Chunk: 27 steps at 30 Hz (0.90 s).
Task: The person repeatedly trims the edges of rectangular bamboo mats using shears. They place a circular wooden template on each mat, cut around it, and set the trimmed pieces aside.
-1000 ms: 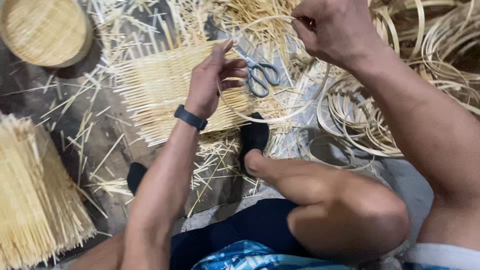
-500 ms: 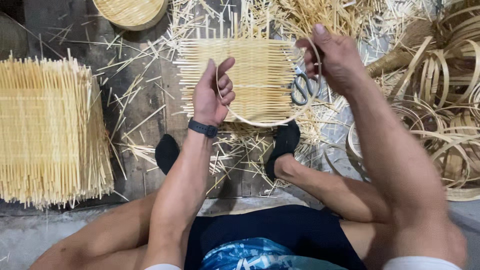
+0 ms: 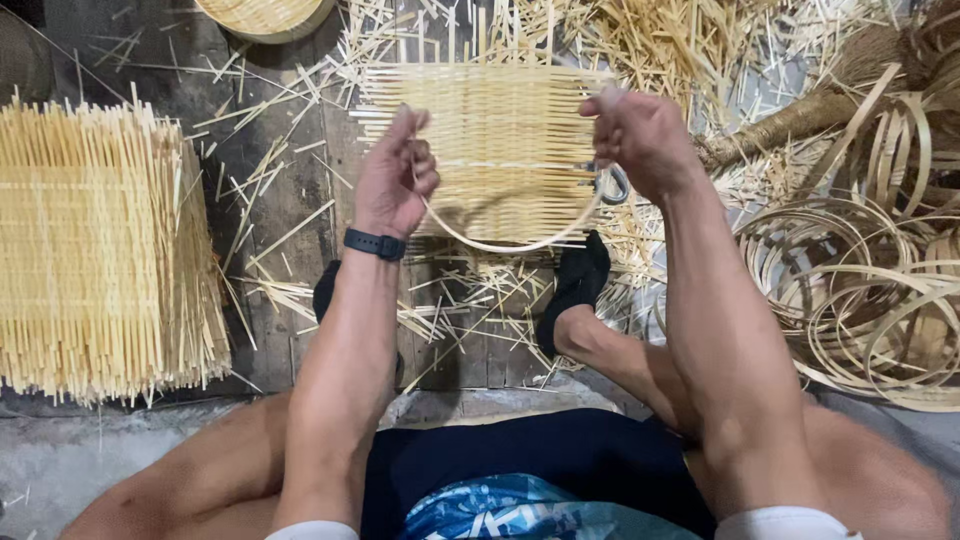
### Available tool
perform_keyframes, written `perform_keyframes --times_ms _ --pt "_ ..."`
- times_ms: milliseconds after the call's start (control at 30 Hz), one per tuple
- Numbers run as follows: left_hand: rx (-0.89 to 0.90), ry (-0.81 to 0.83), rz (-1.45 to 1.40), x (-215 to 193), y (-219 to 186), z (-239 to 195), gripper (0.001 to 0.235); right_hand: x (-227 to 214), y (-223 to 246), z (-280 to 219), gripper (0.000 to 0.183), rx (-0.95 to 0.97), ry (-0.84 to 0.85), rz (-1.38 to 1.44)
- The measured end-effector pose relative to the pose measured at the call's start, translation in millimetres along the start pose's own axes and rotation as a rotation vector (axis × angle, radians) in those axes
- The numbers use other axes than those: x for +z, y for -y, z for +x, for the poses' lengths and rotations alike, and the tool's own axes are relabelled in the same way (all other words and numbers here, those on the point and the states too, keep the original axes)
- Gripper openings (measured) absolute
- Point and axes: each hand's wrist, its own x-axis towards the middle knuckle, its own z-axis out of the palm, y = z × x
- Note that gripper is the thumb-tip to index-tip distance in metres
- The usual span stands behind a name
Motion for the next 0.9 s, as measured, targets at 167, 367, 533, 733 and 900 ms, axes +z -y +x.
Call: perform_keyframes --times_ms 167,367,533,733,900 --pt "0.232 -0.123 0.276 -26 8 38 0.026 10 -56 17 0.018 -0.109 -0.239 -0.321" --pt "0.550 -0.361 1.337 -71 17 80 0.029 25 -124 50 0.019 -0.368 -0.396 -0.791" --pt "0.597 -0.327 1.438 -91 21 85 0.027 28 -141 58 0.020 -0.491 -0.392 -0.793" --pt "0.480 -0.445 1.298 -92 19 90 0.033 25 -128 57 0.018 -0.346 -0.325 -0.740" --pt "0.317 -0.399 1.112 -101 18 91 0.035 29 -135 56 0.017 -0.454 -0.390 -0.767"
